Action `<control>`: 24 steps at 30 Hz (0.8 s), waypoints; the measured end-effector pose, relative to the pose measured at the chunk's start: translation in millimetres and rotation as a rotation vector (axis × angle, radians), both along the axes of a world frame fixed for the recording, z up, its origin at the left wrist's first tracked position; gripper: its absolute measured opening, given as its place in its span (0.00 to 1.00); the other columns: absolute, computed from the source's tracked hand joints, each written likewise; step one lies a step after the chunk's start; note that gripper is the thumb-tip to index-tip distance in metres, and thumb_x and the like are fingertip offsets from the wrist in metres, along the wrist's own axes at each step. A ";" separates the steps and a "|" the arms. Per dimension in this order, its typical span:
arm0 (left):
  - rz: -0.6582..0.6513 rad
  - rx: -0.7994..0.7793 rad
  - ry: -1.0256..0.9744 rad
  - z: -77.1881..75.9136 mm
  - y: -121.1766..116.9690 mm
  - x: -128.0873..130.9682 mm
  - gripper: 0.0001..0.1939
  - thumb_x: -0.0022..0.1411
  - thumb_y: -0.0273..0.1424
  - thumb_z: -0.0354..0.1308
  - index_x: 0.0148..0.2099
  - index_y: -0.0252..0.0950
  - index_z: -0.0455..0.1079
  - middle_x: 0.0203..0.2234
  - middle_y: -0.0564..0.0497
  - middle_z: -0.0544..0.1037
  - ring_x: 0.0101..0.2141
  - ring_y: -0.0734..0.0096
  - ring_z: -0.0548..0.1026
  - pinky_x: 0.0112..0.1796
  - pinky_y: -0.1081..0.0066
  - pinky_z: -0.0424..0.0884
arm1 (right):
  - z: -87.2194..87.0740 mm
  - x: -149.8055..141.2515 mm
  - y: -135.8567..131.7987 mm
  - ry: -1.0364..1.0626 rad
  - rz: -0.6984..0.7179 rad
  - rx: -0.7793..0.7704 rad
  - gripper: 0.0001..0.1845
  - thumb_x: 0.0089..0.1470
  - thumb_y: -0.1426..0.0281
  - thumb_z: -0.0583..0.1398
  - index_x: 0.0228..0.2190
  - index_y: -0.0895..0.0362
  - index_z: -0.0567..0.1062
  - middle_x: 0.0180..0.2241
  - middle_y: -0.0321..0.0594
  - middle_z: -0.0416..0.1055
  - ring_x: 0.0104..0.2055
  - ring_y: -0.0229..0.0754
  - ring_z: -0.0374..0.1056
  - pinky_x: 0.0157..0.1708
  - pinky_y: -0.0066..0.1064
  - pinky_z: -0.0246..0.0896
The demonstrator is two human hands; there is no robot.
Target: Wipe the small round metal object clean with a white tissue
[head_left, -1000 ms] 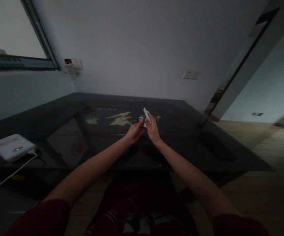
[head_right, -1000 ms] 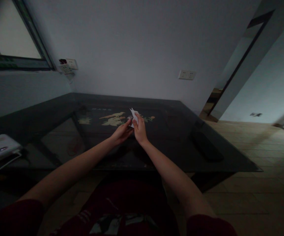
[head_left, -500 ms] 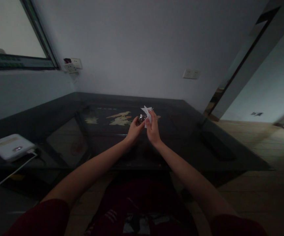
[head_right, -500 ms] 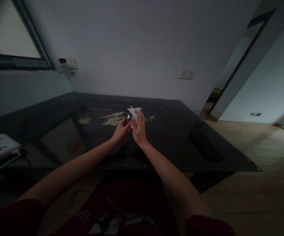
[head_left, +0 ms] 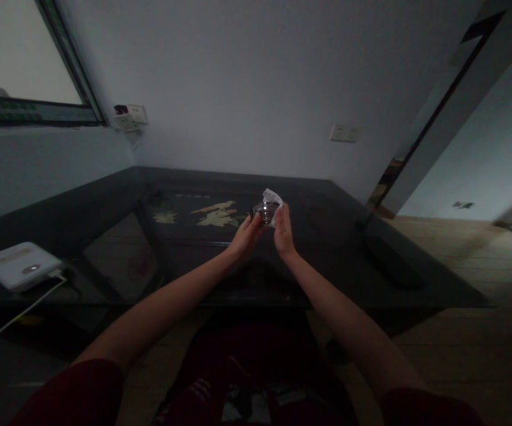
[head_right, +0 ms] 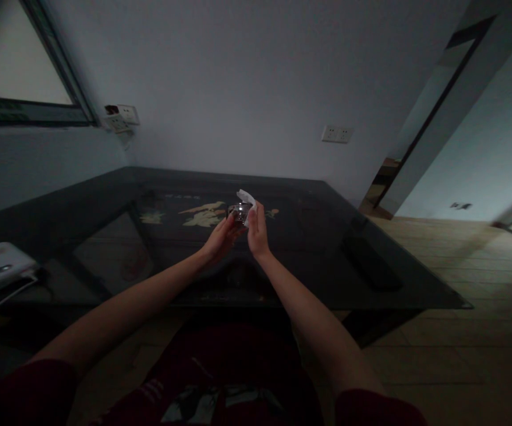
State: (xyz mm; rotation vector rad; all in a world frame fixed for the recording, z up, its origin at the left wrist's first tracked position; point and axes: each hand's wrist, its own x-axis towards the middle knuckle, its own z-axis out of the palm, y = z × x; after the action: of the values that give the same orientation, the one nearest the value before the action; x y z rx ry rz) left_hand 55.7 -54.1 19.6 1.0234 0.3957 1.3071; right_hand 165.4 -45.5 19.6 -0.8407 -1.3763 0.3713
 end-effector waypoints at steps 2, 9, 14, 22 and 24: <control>0.017 -0.001 0.003 -2.2 2.8 0.6 0.18 0.57 0.41 0.62 0.48 0.39 0.71 0.52 0.47 0.73 0.56 0.60 0.66 0.53 0.63 0.63 | 2.7 -0.3 -4.5 -0.104 -0.029 0.064 0.26 0.61 0.50 0.45 0.53 0.49 0.64 0.51 0.45 0.65 0.57 0.47 0.60 0.60 0.47 0.51; 0.083 0.075 0.000 -3.9 6.4 3.8 0.17 0.55 0.35 0.64 0.48 0.41 0.70 0.49 0.49 0.74 0.55 0.64 0.67 0.55 0.66 0.60 | 10.3 -3.1 -14.7 -0.298 -0.015 0.162 0.19 0.63 0.56 0.47 0.52 0.44 0.65 0.58 0.42 0.56 0.64 0.48 0.49 0.64 0.51 0.41; 0.096 0.120 -0.008 -0.2 3.5 1.3 0.22 0.52 0.33 0.66 0.50 0.40 0.69 0.50 0.49 0.73 0.57 0.64 0.65 0.58 0.65 0.56 | 7.5 -0.8 -6.4 -0.109 0.000 0.071 0.23 0.61 0.50 0.47 0.51 0.46 0.66 0.53 0.43 0.64 0.58 0.48 0.58 0.61 0.49 0.49; -0.008 0.066 -0.066 -1.6 4.6 2.0 0.19 0.52 0.38 0.66 0.45 0.38 0.72 0.49 0.47 0.75 0.57 0.61 0.66 0.58 0.64 0.57 | -12.8 5.2 23.1 0.149 0.082 -0.116 0.37 0.58 0.43 0.40 0.55 0.52 0.64 0.53 0.44 0.67 0.57 0.46 0.63 0.55 0.46 0.60; -0.003 0.048 -0.066 -2.2 6.3 1.9 0.18 0.52 0.38 0.66 0.45 0.38 0.72 0.49 0.47 0.75 0.57 0.63 0.66 0.58 0.65 0.57 | -10.6 3.4 18.4 0.118 0.084 -0.112 0.36 0.58 0.44 0.40 0.56 0.51 0.63 0.53 0.44 0.67 0.57 0.46 0.62 0.56 0.46 0.59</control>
State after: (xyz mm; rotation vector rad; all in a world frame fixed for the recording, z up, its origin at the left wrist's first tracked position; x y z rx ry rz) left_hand 57.6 -47.7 17.4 1.0174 0.3147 1.3497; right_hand 168.8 -27.1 9.0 -0.8409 -1.2923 0.5584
